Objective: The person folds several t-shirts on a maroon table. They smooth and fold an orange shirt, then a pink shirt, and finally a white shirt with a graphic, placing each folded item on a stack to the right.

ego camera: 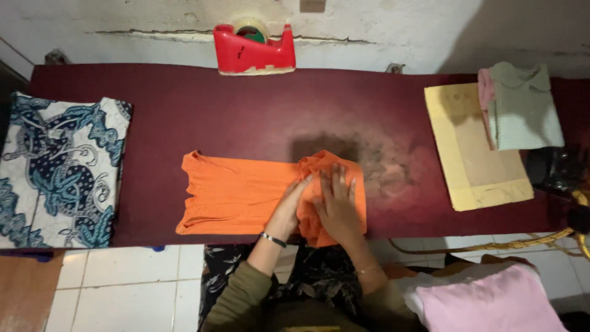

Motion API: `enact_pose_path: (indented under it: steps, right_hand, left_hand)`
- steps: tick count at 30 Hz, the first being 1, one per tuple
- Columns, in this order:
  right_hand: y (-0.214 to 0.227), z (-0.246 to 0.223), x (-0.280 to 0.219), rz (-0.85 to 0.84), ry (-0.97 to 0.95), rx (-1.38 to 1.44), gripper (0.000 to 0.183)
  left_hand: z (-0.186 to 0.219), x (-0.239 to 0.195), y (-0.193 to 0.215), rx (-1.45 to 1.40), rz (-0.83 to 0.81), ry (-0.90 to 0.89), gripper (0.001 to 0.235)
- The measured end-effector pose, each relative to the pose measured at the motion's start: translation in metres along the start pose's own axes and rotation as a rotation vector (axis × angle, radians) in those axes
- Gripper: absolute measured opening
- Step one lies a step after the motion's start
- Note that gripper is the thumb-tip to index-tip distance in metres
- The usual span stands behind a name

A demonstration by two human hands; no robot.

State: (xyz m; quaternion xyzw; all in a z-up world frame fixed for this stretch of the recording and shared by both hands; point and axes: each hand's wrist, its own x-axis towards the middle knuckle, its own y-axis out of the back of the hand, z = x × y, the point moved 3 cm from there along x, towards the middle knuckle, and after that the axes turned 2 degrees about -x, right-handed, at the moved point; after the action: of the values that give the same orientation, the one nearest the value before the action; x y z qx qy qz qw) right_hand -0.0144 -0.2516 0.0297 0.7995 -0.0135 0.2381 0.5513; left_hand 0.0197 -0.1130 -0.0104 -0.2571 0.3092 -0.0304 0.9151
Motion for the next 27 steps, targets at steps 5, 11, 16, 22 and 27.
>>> enact_pose_path:
  steps: [5, 11, 16, 22, 27]
  right_hand:
    - [-0.009, -0.013, 0.015, -0.139, -0.072, -0.111, 0.075]
    - [0.001, 0.009, -0.001, -0.128, -0.060, 0.065, 0.064]
    - [0.006, -0.011, 0.003, -0.191, -0.035, -0.203, 0.064]
    - [-0.014, 0.016, -0.007, -0.174, -0.034, -0.341, 0.065]
    - [0.014, 0.049, -0.048, 0.325, -0.420, 0.277, 0.046]
  left_hand:
    - [-0.002, 0.023, 0.025, -0.007, -0.149, -0.203, 0.079]
    - [-0.035, 0.053, 0.046, 0.300, -0.072, -0.478, 0.073]
    - [0.045, -0.057, 0.017, 0.726, 0.336, -0.344, 0.070]
    - [-0.007, -0.095, -0.021, 2.070, 0.054, -0.920, 0.051]
    - [-0.024, -0.122, -0.029, 1.698, -0.093, -1.080, 0.097]
